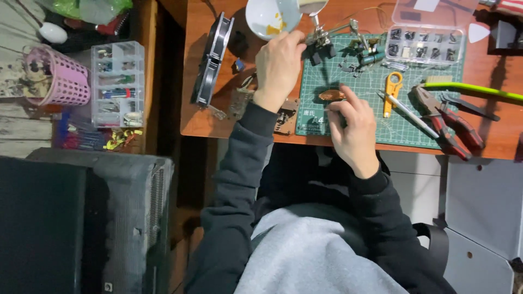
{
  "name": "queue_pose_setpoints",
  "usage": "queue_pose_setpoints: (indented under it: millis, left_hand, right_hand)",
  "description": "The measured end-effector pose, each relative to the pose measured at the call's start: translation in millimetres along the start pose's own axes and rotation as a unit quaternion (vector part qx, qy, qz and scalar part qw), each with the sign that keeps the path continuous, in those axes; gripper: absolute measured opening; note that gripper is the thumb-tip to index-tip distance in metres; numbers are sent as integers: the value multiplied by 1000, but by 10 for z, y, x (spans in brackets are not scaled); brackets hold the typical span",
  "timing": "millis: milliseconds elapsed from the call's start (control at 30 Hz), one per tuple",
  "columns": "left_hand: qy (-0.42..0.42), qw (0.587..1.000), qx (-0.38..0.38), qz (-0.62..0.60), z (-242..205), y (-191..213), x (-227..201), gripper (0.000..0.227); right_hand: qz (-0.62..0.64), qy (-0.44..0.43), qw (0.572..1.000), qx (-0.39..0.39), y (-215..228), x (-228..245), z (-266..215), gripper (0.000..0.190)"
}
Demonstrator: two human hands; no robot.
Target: The person sits at a workbench and handles a small electronic component, twisting its wires. They then use a soldering iron to heat the component and apply solder to the connection. Finally, they use a blue utility knife to trim the excess wire.
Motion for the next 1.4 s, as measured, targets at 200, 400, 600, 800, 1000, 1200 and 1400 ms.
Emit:
queue_pose_setpoints:
  millis: [200,400,600,800,1000,1200,1400]
  left_hand:
    - [-15,998,42,-48,-32,53,-46,27]
    - [-10,998,36,-45,-125,107,-102,31]
    - [-10,993,60,-105,-243,144,-173,24]
    - [19,980,112,-160,-409,81,-275,14]
    - [-37,980,141,-132,-458,70,-442,18]
    - [-66,979,159,-106,-502,74,-557,19]
    - [-91,980,130,-123,-516,-103,-608,18]
  right_hand:
    - [44,8,999,9,-46,24,27,5]
    - [79,-24,996,31,-142,53,-13,4]
    - [136,-22,990,19,-58,165,-64,6]
    - [152,-46,987,-33,182,196,-171,9]
    - [151,-51,985,-63,335,124,-228,12]
    - [147,-56,984,-84,360,13,-302,11]
    - [243,-57,960,-125,428,22,-318,14]
Point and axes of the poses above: each hand's wrist, its own z-axis towards the middle knuckle, its own y-axis out of the back of the hand, x = y × z, the point moved 8 cm from there along z, towards the middle knuckle, and after that the axes turned 10 degrees about z, right-handed, at the moved point
